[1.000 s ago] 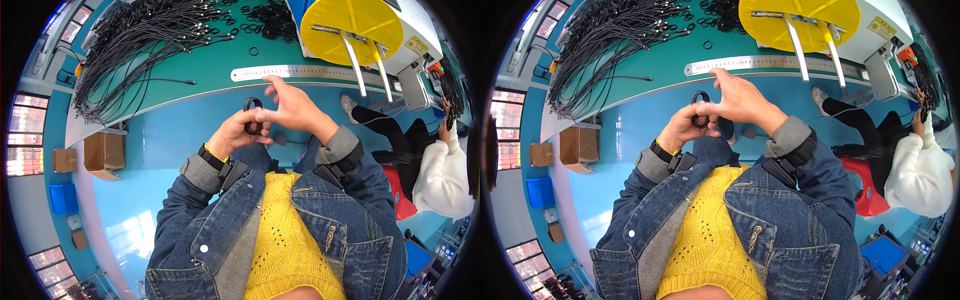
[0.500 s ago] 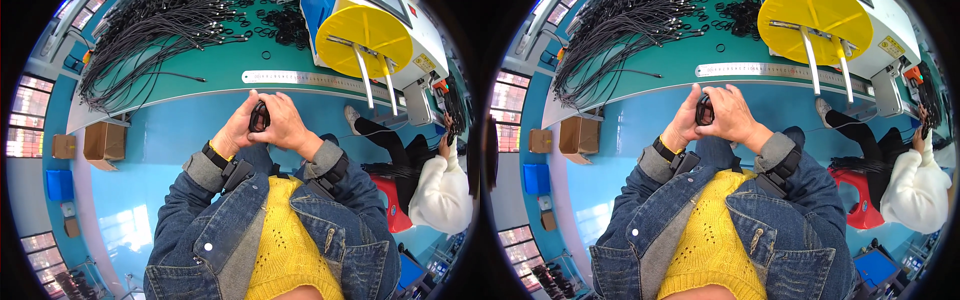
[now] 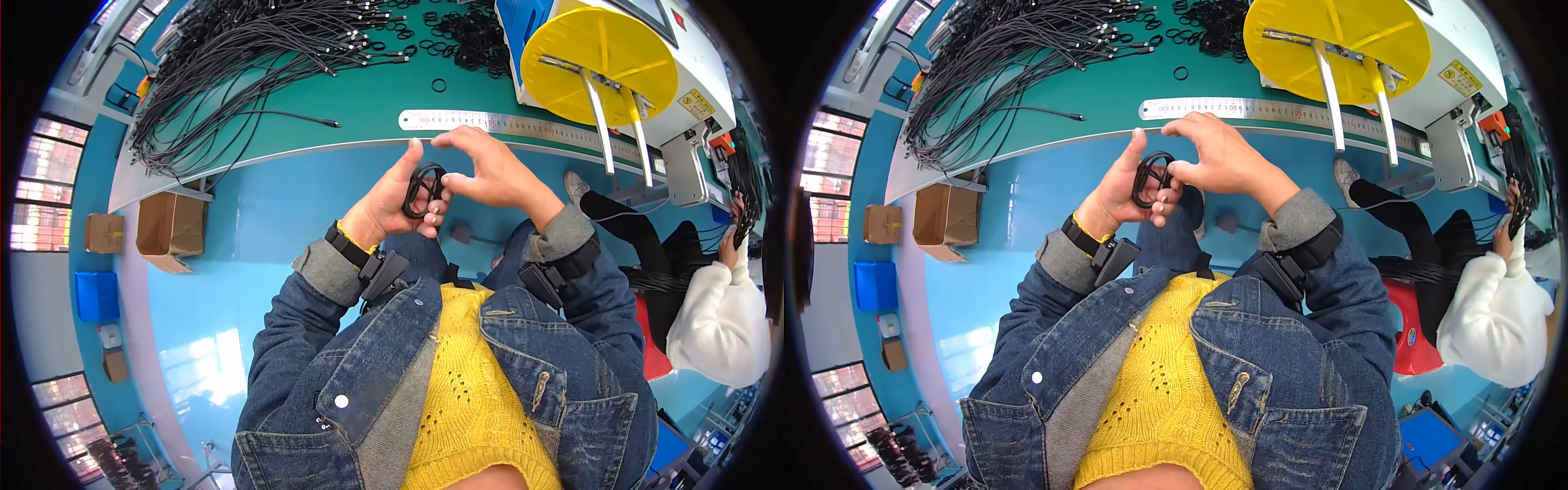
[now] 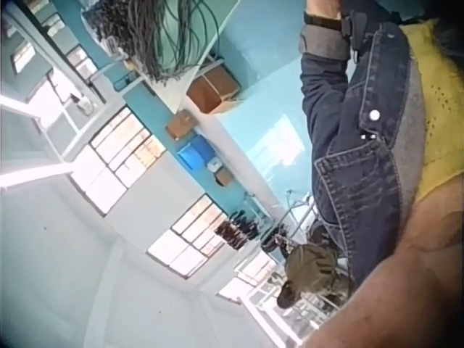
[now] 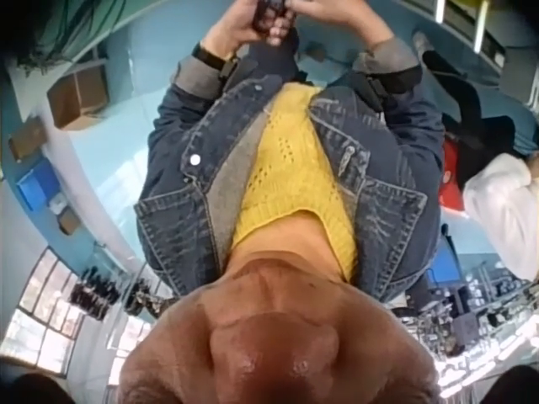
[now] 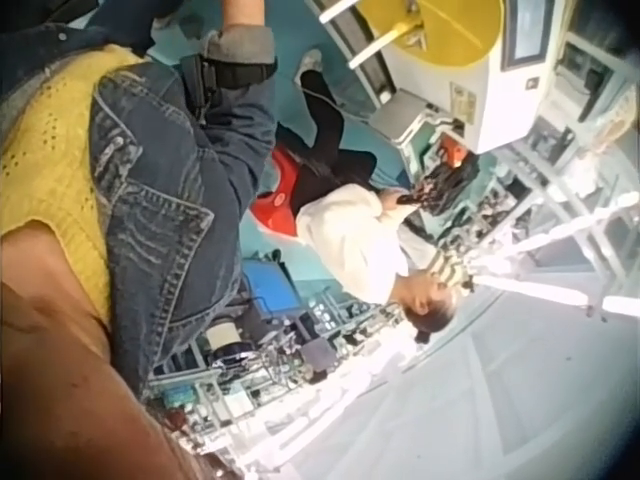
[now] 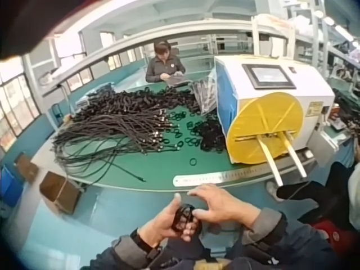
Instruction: The person picks up a cable, winds it around the bars of a machine, and removes the coiled cable. They then pick up a tie and wrap it around the coiled cable, repeating the process for several cables.
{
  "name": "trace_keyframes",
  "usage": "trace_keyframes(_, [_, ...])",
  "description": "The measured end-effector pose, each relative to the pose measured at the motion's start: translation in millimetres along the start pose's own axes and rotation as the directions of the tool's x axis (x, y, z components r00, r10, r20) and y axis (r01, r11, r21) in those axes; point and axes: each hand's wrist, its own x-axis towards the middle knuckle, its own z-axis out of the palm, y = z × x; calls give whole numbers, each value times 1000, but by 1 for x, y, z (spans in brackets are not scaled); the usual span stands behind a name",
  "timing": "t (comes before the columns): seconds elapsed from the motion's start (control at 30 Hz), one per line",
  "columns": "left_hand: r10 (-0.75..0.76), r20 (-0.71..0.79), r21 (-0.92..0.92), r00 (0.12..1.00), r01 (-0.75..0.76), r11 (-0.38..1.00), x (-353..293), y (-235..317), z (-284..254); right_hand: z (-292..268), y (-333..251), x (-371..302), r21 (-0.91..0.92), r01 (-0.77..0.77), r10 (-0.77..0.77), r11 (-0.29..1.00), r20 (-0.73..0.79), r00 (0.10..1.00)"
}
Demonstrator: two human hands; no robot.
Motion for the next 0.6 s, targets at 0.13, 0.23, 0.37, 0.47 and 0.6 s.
trace_keyframes(0.13, [-99, 34, 155, 994, 93, 984, 6, 7, -2, -1, -14, 3, -306, 57, 20, 950, 244, 970])
trace_keyframes(0.23, [-155, 40, 239, 987, 141, 961, 11, 7, -5, 12, -12, 0, -504, 75, 152, 861, 394, 906])
trace_keyframes(0.37, [-54, -57, 230, 997, 66, 971, 10, 0, -2, 20, -15, -13, -427, -144, 220, 892, 133, 966])
trace_keyframes(0.47, [-30, -84, 151, 996, 42, 988, 7, 4, 6, 25, -11, -18, -424, -152, 198, 893, 65, 978])
trace_keyframes(0.6, [-12, -25, 129, 1000, 15, 992, 8, 2, -3, 28, -12, -20, -397, -172, 191, 901, 8, 982])
